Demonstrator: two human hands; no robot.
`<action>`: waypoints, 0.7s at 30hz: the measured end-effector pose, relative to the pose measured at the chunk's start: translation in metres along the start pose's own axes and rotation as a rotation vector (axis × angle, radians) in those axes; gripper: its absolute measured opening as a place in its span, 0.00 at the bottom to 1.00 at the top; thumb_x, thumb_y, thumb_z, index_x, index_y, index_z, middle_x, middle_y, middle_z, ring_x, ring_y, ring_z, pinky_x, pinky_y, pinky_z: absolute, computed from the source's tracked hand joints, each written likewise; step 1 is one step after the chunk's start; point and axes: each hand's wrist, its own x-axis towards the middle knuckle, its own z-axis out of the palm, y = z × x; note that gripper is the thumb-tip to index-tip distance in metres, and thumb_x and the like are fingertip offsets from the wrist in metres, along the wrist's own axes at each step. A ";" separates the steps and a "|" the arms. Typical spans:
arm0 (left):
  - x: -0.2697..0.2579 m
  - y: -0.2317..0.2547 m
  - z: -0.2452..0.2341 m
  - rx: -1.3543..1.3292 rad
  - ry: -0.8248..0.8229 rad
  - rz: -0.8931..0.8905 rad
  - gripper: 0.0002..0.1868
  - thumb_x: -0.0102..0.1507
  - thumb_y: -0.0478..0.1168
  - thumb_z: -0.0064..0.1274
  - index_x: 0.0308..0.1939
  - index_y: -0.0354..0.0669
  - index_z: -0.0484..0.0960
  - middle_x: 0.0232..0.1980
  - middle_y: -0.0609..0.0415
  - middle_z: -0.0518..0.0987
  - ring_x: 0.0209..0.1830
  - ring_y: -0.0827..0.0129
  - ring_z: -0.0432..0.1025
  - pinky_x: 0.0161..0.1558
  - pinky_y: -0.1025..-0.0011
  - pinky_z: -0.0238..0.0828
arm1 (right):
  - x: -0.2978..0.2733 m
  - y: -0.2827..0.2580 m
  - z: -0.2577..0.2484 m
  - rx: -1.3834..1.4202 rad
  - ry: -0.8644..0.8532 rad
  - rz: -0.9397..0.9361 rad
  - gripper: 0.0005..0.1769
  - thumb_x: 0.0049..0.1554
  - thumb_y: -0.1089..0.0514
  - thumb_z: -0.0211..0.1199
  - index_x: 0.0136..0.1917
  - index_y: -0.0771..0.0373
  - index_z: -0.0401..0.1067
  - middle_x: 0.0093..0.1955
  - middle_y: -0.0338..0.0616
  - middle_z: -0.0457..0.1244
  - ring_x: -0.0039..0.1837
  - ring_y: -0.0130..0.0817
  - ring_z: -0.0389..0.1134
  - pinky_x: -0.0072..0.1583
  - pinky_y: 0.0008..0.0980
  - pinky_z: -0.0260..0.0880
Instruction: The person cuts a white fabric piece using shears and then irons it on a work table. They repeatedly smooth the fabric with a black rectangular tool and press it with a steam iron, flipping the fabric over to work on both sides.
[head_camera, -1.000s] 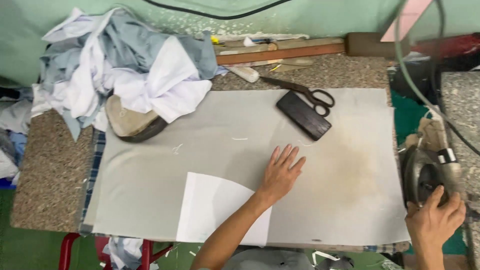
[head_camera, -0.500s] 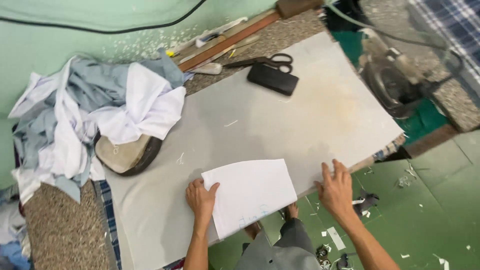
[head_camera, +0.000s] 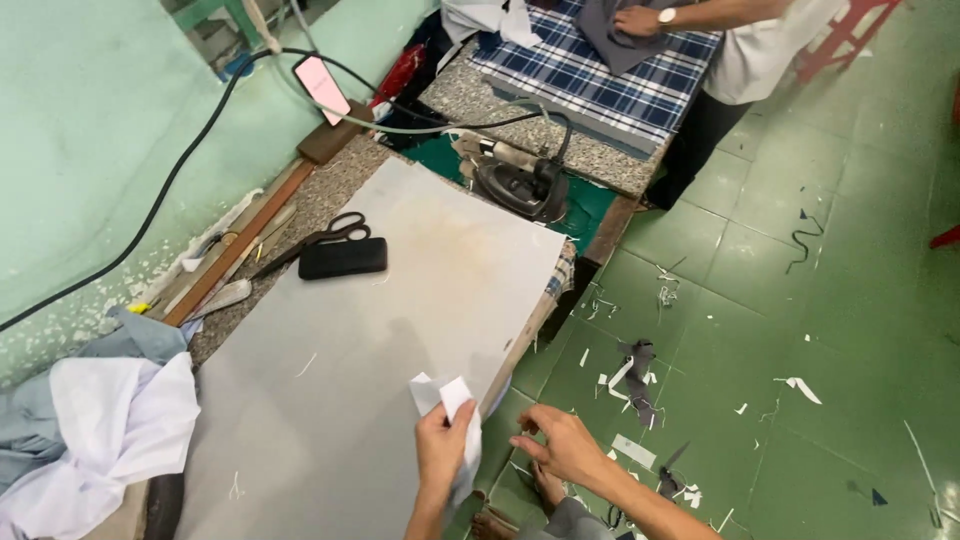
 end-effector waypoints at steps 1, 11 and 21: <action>-0.003 0.022 0.011 -0.072 -0.067 0.066 0.17 0.61 0.43 0.65 0.22 0.40 0.80 0.20 0.61 0.70 0.24 0.75 0.61 0.28 0.72 0.56 | -0.005 -0.009 -0.008 0.034 0.043 0.080 0.22 0.57 0.40 0.69 0.53 0.56 0.70 0.48 0.39 0.70 0.46 0.34 0.72 0.49 0.37 0.75; -0.044 0.141 0.041 -0.919 -0.249 -0.039 0.13 0.64 0.42 0.61 0.39 0.31 0.85 0.32 0.54 0.82 0.29 0.67 0.74 0.27 0.68 0.70 | 0.016 -0.052 -0.006 0.304 0.505 0.023 0.26 0.54 0.63 0.63 0.66 0.58 0.65 0.56 0.47 0.68 0.56 0.43 0.70 0.53 0.40 0.71; 0.016 0.127 -0.141 -1.144 0.205 0.257 0.12 0.70 0.45 0.55 0.46 0.39 0.81 0.43 0.41 0.86 0.39 0.52 0.83 0.39 0.51 0.85 | 0.004 0.034 -0.015 0.069 0.070 0.075 0.08 0.55 0.53 0.69 0.49 0.51 0.78 0.38 0.49 0.73 0.46 0.55 0.75 0.50 0.48 0.75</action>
